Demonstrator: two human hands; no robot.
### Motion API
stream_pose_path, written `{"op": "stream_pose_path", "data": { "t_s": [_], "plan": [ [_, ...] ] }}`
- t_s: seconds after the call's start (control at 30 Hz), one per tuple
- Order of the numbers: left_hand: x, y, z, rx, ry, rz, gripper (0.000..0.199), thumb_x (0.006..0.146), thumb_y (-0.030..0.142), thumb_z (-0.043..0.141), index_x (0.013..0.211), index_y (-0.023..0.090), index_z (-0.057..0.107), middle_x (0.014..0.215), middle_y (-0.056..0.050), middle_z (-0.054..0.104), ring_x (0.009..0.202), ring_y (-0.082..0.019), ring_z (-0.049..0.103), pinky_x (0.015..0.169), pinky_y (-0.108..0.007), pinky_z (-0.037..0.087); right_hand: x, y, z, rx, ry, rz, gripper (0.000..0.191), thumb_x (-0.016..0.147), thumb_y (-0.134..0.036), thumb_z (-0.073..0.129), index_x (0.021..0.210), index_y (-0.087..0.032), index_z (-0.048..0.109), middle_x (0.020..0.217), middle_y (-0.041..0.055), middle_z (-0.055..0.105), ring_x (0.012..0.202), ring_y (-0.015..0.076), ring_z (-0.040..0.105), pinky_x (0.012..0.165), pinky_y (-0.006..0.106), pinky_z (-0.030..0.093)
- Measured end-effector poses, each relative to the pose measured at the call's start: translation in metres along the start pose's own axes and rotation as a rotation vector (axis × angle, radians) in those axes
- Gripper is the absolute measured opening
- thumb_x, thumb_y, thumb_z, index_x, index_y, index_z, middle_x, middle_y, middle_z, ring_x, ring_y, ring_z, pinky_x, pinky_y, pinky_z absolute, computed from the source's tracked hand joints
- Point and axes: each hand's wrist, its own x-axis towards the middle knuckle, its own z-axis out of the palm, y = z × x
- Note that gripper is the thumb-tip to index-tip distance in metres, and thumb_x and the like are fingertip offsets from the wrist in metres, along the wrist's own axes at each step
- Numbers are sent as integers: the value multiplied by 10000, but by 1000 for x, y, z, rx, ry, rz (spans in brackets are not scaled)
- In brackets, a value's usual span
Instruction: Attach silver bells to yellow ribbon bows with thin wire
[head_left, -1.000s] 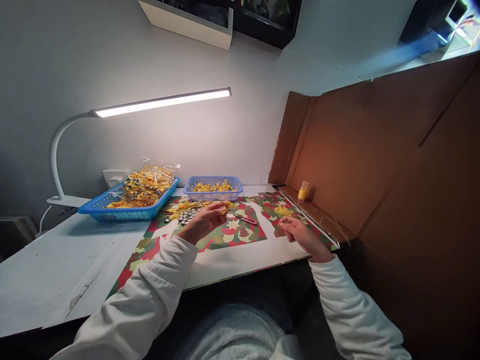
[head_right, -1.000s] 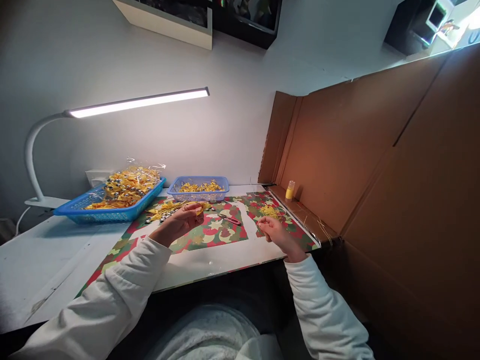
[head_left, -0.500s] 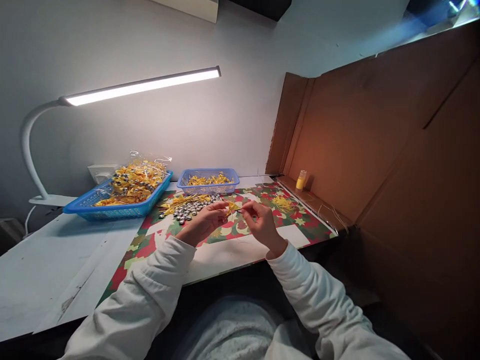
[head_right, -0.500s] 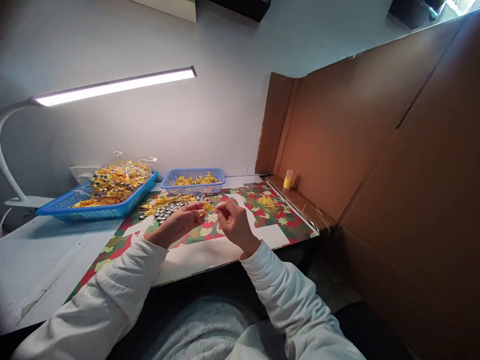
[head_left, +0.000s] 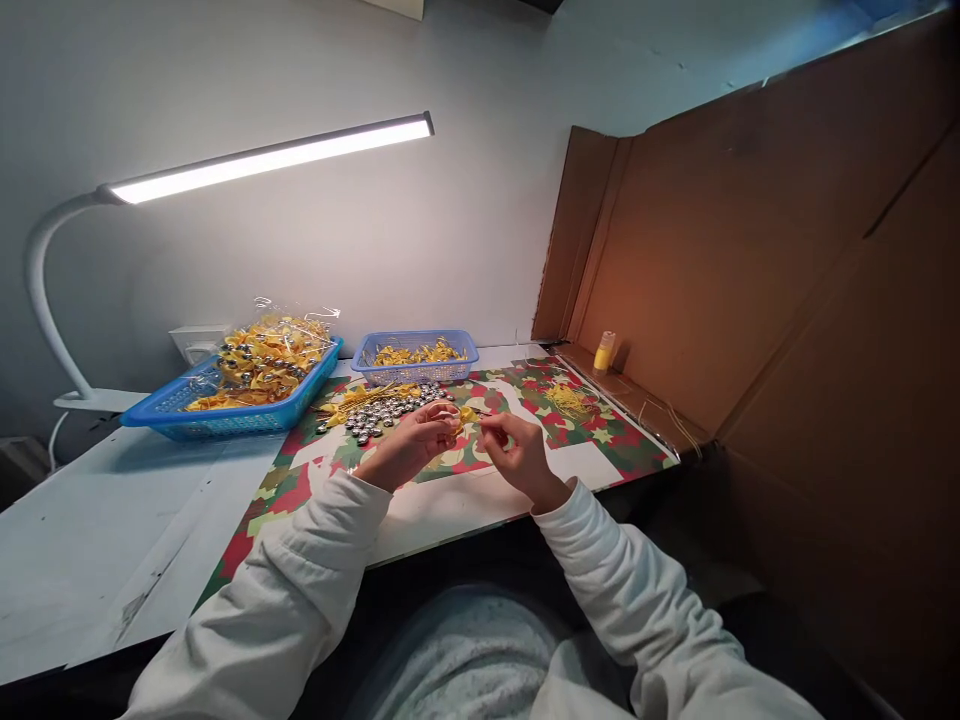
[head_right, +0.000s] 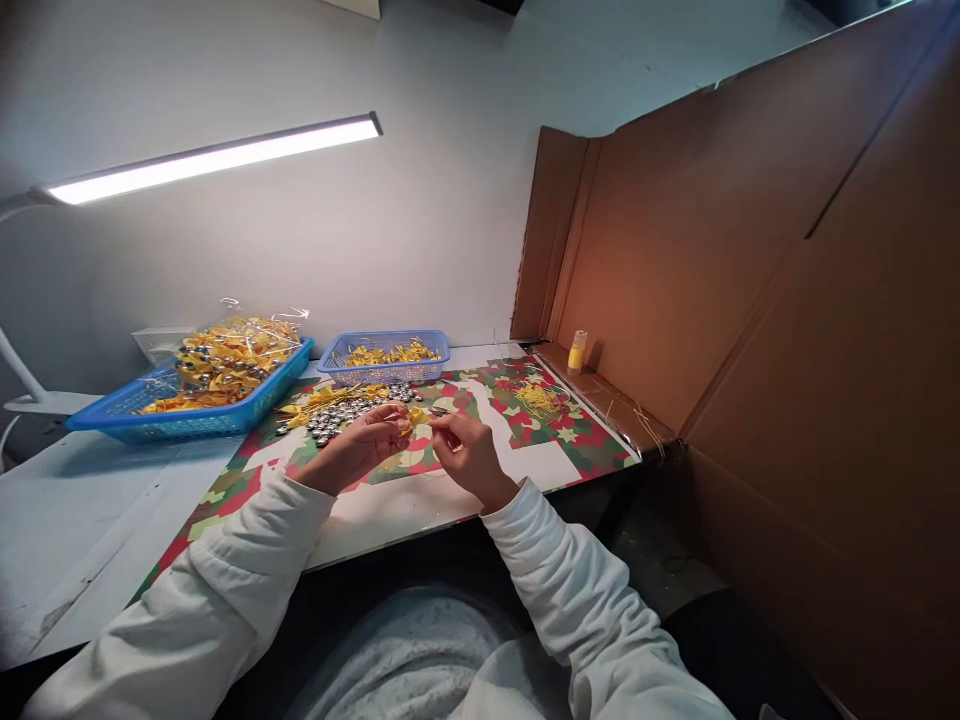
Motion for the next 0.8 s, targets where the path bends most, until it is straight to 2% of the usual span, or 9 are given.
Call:
{"op": "stream_pose_path", "data": {
  "t_s": [0.33,0.8],
  "plan": [
    [-1,0,0,40,28,-11,307,548,169,843,772,159,632,702,41,594,634,-74,551,635,-207,470,-2,3,1,-7,-8,0,127,815,-169,522,826,-176,648,630,-7,608,535,99,491,535,230,430],
    [-1,-2,0,34,-5,-18,245,590,159,826,776,159,667,701,19,618,644,-86,572,644,-209,471,-2,1,1,-10,-34,26,132,795,-148,508,782,-187,633,637,-5,620,524,98,472,533,235,422]
  ]
}}
